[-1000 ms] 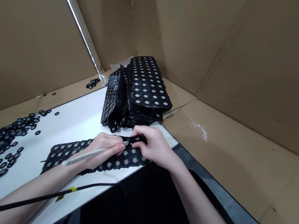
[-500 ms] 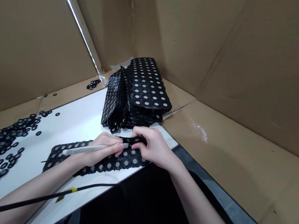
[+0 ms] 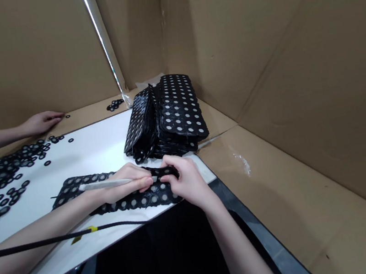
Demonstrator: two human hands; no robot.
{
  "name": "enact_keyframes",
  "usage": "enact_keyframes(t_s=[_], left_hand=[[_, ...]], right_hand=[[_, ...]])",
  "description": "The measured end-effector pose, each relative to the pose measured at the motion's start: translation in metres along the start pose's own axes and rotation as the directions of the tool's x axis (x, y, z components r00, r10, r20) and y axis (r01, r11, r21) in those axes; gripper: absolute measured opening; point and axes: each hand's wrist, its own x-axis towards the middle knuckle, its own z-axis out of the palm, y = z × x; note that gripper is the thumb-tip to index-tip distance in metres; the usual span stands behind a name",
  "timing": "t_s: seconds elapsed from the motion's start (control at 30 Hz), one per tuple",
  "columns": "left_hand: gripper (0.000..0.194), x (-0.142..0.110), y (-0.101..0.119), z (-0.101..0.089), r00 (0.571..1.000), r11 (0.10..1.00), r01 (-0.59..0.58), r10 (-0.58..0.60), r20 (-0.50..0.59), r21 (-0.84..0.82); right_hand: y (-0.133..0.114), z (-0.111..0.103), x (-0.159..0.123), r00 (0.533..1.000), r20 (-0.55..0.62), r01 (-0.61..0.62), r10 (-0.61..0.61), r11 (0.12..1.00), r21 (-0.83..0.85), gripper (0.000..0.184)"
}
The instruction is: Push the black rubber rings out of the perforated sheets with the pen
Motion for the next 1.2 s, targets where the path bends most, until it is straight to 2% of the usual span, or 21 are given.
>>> enact_keyframes(t_s=[0.2, 0.43, 0.53, 0.7, 0.83, 0.9, 1.03, 1.2], left_hand=[[0.045, -0.001, -0.001, 0.002, 0.999, 1.0, 0.007, -0.008, -0.048, -0.011], [0.046, -0.001, 0.0, 0.004, 0.983, 0.998, 0.052, -0.056, -0.172, -0.026], [0.046, -0.001, 0.0, 0.004, 0.981, 0.999, 0.045, -0.05, -0.19, -0.028], [0.048, -0.003, -0.003, 0.001, 0.978, 0.989, -0.007, -0.024, -0.208, -0.151], [0.049, -0.006, -0.001, 0.0, 0.947, 0.955, -0.052, -0.045, -0.317, -0.292], [0.05, -0.008, 0.001, 0.003, 0.951, 0.954, -0.059, -0.036, -0.307, -0.295], [0.048, -0.007, 0.006, 0.01, 0.979, 0.984, -0.046, 0.01, -0.205, -0.174], [0.046, -0.004, 0.006, 0.014, 0.982, 0.994, -0.041, 0.021, -0.187, -0.103]], right_hand=[[0.001, -0.005, -0.004, 0.998, 0.042, 0.045, -0.043, 0.998, -0.045, 0.006], [-0.004, -0.015, -0.005, 0.984, 0.171, 0.045, -0.041, 0.999, -0.02, 0.035], [-0.003, -0.014, -0.004, 0.986, 0.164, 0.009, -0.01, 1.0, 0.01, 0.032], [-0.001, -0.01, -0.004, 0.989, 0.149, -0.004, -0.002, 0.999, 0.038, 0.03], [0.0, -0.009, -0.005, 0.991, 0.136, -0.021, 0.02, 1.0, 0.011, 0.031], [0.002, -0.009, -0.005, 0.991, 0.129, -0.029, 0.025, 0.999, 0.03, 0.031], [0.005, -0.008, -0.005, 0.994, 0.105, -0.038, 0.03, 0.996, 0.077, 0.031], [0.006, -0.006, -0.004, 0.995, 0.094, -0.041, 0.031, 0.994, 0.101, 0.03]])
